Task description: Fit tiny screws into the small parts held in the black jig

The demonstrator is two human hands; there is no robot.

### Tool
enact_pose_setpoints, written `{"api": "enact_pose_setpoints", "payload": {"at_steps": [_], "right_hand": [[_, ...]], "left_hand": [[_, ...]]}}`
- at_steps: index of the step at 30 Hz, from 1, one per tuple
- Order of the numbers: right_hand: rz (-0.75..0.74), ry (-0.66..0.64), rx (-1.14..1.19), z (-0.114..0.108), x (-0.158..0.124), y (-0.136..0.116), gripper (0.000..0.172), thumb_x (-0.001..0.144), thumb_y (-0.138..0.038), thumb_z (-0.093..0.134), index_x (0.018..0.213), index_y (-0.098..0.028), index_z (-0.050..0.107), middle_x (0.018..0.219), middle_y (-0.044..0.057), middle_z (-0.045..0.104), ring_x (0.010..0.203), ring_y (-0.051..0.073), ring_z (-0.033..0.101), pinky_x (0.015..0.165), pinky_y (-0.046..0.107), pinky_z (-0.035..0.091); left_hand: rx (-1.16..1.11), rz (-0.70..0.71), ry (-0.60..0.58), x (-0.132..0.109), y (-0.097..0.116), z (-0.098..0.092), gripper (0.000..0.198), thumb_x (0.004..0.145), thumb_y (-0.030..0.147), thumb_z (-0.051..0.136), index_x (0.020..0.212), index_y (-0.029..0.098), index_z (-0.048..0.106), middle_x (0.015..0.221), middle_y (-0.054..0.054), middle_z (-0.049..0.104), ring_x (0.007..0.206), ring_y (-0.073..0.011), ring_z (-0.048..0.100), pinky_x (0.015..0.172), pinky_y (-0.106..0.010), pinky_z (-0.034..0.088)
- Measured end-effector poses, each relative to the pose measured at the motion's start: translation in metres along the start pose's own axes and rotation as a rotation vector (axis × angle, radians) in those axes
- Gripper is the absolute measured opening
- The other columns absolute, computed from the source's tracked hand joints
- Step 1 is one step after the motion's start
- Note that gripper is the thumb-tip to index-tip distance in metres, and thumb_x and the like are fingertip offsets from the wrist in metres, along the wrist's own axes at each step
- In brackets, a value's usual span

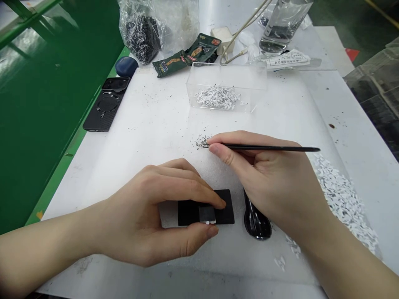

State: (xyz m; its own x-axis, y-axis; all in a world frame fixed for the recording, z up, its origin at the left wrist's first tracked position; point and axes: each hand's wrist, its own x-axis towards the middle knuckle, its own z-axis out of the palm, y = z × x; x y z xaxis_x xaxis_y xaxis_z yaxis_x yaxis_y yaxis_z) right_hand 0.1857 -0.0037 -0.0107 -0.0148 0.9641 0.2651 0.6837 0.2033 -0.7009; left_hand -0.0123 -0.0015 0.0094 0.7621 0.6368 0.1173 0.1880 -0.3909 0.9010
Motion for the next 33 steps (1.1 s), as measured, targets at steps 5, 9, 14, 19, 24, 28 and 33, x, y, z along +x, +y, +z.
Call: {"api": "enact_pose_setpoints", "payload": {"at_steps": [5,9,14,19,24,28,33], "right_hand": [[0.009,-0.007,-0.001,-0.0012,-0.0024,0.0027,0.013,0.089,-0.034,0.069,0.098,-0.038,0.077,0.099,-0.011,0.079,0.098,0.014,0.073,0.079,0.025,0.06],[0.014,-0.008,-0.006,-0.0009,-0.002,0.0015,0.012,0.088,-0.035,0.07,0.097,-0.038,0.077,0.098,-0.009,0.079,0.099,0.018,0.074,0.077,0.029,0.061],[0.019,-0.013,-0.002,0.0003,0.0005,-0.0009,0.011,0.087,-0.035,0.07,0.095,-0.036,0.078,0.099,-0.006,0.079,0.102,0.023,0.073,0.075,0.035,0.062],[0.02,-0.018,0.0,-0.0006,0.0017,-0.0008,0.01,0.087,-0.034,0.071,0.093,-0.035,0.078,0.099,-0.007,0.079,0.104,0.024,0.073,0.075,0.035,0.062],[0.022,-0.018,-0.006,-0.0011,0.0011,0.0005,0.011,0.087,-0.035,0.071,0.095,-0.036,0.078,0.098,-0.007,0.079,0.102,0.022,0.073,0.076,0.033,0.062],[0.015,-0.024,-0.009,-0.0012,0.0011,0.0008,0.011,0.087,-0.036,0.07,0.096,-0.035,0.078,0.099,-0.007,0.079,0.105,0.022,0.073,0.074,0.032,0.062],[0.008,-0.021,0.005,-0.002,0.0011,0.0005,0.011,0.087,-0.034,0.07,0.095,-0.035,0.078,0.099,-0.007,0.079,0.103,0.022,0.073,0.075,0.034,0.061]], "left_hand": [[-0.004,0.001,0.004,-0.0001,0.0001,-0.0001,0.022,0.083,0.017,0.067,0.1,0.006,0.075,0.095,-0.005,0.078,0.082,-0.0118,0.069,0.099,-0.023,0.048],[-0.001,-0.001,0.003,-0.0004,-0.0001,-0.0011,0.02,0.084,0.018,0.066,0.098,0.008,0.075,0.095,-0.005,0.078,0.082,-0.0116,0.069,0.099,-0.023,0.048],[0.001,-0.004,-0.015,0.0,0.0003,-0.002,0.017,0.085,0.019,0.064,0.095,0.009,0.074,0.096,-0.004,0.078,0.082,-0.0128,0.069,0.1,-0.026,0.049],[-0.015,-0.004,-0.006,0.0006,0.0006,-0.0019,0.015,0.084,0.019,0.065,0.093,0.01,0.074,0.094,-0.005,0.078,0.082,-0.0134,0.07,0.099,-0.027,0.049],[-0.001,-0.003,-0.038,0.0008,0.0004,-0.0035,0.02,0.085,0.02,0.064,0.096,0.008,0.074,0.095,-0.006,0.078,0.083,-0.0134,0.069,0.1,-0.026,0.049],[-0.006,0.0,-0.019,0.0005,0.0001,-0.0033,0.02,0.084,0.019,0.065,0.097,0.006,0.075,0.095,-0.007,0.078,0.084,-0.0134,0.069,0.1,-0.025,0.048],[-0.007,0.001,-0.016,0.0,0.0,-0.0019,0.02,0.084,0.018,0.065,0.097,0.006,0.075,0.094,-0.006,0.077,0.082,-0.0126,0.069,0.1,-0.025,0.048]]}}
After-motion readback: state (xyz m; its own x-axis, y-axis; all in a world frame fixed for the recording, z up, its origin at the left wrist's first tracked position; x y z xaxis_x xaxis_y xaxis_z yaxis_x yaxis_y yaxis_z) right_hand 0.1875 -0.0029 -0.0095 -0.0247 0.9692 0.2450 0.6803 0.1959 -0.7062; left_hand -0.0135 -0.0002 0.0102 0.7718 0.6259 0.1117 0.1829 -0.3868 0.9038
